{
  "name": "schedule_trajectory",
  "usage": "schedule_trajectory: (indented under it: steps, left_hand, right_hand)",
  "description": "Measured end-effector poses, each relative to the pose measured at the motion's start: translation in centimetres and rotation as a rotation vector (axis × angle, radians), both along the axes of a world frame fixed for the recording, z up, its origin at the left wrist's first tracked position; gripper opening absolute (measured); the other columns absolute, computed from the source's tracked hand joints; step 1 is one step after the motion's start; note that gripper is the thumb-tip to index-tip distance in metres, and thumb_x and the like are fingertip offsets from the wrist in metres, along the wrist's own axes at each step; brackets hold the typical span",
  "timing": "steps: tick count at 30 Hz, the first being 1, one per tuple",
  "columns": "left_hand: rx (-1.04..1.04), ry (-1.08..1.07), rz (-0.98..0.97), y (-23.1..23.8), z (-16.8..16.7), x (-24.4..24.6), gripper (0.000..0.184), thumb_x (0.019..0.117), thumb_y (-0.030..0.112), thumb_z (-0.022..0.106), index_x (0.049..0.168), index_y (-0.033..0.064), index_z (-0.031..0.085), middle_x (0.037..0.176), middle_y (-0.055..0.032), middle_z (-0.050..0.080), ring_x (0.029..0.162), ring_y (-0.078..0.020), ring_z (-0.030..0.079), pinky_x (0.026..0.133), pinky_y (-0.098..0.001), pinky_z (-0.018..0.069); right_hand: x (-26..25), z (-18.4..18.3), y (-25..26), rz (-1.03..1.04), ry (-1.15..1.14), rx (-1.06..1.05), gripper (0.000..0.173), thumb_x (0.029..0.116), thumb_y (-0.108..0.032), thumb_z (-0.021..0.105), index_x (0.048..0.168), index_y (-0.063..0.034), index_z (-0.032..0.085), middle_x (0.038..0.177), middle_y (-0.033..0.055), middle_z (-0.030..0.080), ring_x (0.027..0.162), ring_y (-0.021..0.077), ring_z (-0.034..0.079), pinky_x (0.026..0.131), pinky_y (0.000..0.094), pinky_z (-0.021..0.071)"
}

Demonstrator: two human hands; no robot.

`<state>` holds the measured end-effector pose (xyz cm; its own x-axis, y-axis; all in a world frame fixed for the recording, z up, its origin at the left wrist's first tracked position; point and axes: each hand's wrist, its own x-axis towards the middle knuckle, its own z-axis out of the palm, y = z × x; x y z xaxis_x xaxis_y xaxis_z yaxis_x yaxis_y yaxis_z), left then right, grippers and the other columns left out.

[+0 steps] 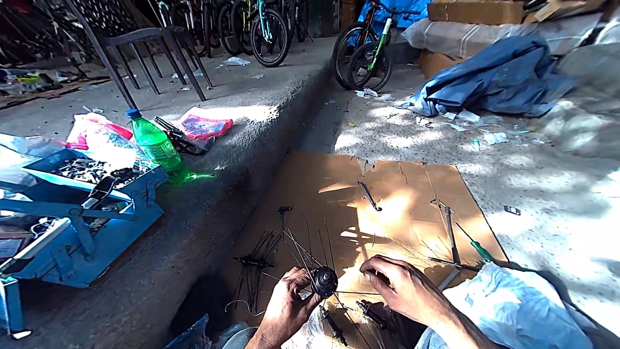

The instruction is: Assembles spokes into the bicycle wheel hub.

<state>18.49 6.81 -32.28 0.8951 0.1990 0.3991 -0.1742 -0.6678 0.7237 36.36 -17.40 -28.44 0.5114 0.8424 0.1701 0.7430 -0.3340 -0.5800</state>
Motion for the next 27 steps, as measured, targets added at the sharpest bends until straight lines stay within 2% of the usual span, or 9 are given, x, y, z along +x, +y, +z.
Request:
schedule_trajectory:
  steps: [4, 7, 10, 12, 15, 19, 21, 26, 27]
  left_hand:
    - [-0.054, -0.021, -0.007, -0.2, 0.4, -0.1, 0.027, 0.0943, 0.041, 0.072, 0.108, 0.0183, 0.079, 0.106, 0.0061, 0.076, 0.106, -0.0072, 0.067, 0.097, -0.0303, 0.0554]
    - [-0.158, -0.031, 0.012, -0.3, 0.8, -0.1, 0.026, 0.0917, 0.040, 0.076, 0.105, 0.0177, 0.080, 0.105, 0.0054, 0.076, 0.105, -0.0092, 0.069, 0.097, -0.0317, 0.0567]
    - [-0.351, 0.007, 0.034, -0.4, 1.2, -0.2, 0.025, 0.0905, 0.033, 0.079, 0.103, 0.0117, 0.079, 0.102, -0.0004, 0.077, 0.100, -0.0139, 0.073, 0.094, -0.0345, 0.0609]
    - [-0.457, 0.064, 0.059, -0.4, 1.7, -0.1, 0.025, 0.0929, 0.029, 0.076, 0.105, 0.0074, 0.077, 0.100, -0.0040, 0.078, 0.096, -0.0164, 0.074, 0.091, -0.0354, 0.0624]
    - [-0.512, 0.137, 0.109, -0.3, 2.1, 0.4, 0.024, 0.0960, 0.027, 0.070, 0.106, 0.0065, 0.076, 0.100, -0.0039, 0.076, 0.094, -0.0144, 0.073, 0.089, -0.0334, 0.0614]
    - [-0.720, 0.086, 0.186, 0.0, 2.0, 1.5, 0.019, 0.0874, 0.015, 0.080, 0.098, -0.0002, 0.077, 0.091, -0.0112, 0.077, 0.087, -0.0182, 0.074, 0.085, -0.0341, 0.0617]
    - [-0.771, 0.068, 0.220, -0.1, 2.3, 1.9, 0.018, 0.0838, 0.011, 0.082, 0.096, -0.0010, 0.077, 0.088, -0.0113, 0.077, 0.083, -0.0164, 0.073, 0.080, -0.0312, 0.0609]
    - [-0.825, 0.025, 0.312, -1.0, 2.7, 3.0, 0.027, 0.0778, 0.002, 0.086, 0.102, -0.0048, 0.075, 0.090, -0.0141, 0.077, 0.082, -0.0195, 0.075, 0.081, -0.0329, 0.0632]
    - [-0.832, 0.026, 0.350, -1.2, 2.7, 3.4, 0.028, 0.0764, 0.003, 0.087, 0.101, -0.0040, 0.076, 0.088, -0.0134, 0.076, 0.080, -0.0188, 0.074, 0.078, -0.0323, 0.0627]
  right_hand:
    - [1.7, 0.6, -1.2, -0.125, 0.106, 0.025, 0.031, 0.1041, -0.039, 0.050, 0.113, -0.0201, 0.074, 0.101, -0.0017, 0.073, 0.088, 0.0117, 0.069, 0.080, 0.0372, 0.0590]
    - [3.4, 0.7, -2.7, -0.232, 0.180, 0.166, 0.027, 0.1022, -0.037, 0.055, 0.111, -0.0193, 0.074, 0.095, -0.0037, 0.073, 0.081, 0.0098, 0.070, 0.073, 0.0343, 0.0612]
    - [4.6, 0.3, -4.3, -0.342, 0.214, 0.262, 0.023, 0.1006, -0.035, 0.057, 0.108, -0.0208, 0.074, 0.090, -0.0052, 0.074, 0.075, 0.0106, 0.070, 0.068, 0.0325, 0.0612]
    - [4.9, 0.0, -4.7, -0.369, 0.246, 0.277, 0.021, 0.1000, -0.032, 0.058, 0.107, -0.0195, 0.074, 0.089, -0.0039, 0.074, 0.074, 0.0120, 0.071, 0.067, 0.0331, 0.0618]
    - [4.7, -0.1, -4.5, -0.361, 0.234, 0.238, 0.023, 0.1001, -0.035, 0.056, 0.107, -0.0210, 0.073, 0.090, -0.0060, 0.074, 0.075, 0.0099, 0.070, 0.067, 0.0321, 0.0615]
    - [4.2, 0.0, -4.0, -0.333, 0.223, 0.201, 0.023, 0.1010, -0.034, 0.056, 0.108, -0.0210, 0.073, 0.090, -0.0062, 0.073, 0.076, 0.0088, 0.070, 0.070, 0.0326, 0.0611]
    - [4.3, 0.0, -4.1, -0.337, 0.222, 0.195, 0.022, 0.1011, -0.033, 0.056, 0.108, -0.0207, 0.073, 0.090, -0.0058, 0.073, 0.076, 0.0089, 0.070, 0.070, 0.0329, 0.0608]
    - [5.0, -0.3, -4.9, -0.377, 0.238, 0.179, 0.020, 0.1014, -0.031, 0.057, 0.107, -0.0198, 0.073, 0.089, -0.0051, 0.073, 0.075, 0.0096, 0.069, 0.070, 0.0340, 0.0601]
    - [5.1, -0.4, -5.0, -0.376, 0.245, 0.173, 0.020, 0.1016, -0.030, 0.057, 0.107, -0.0191, 0.073, 0.089, -0.0047, 0.073, 0.075, 0.0099, 0.069, 0.070, 0.0343, 0.0598]
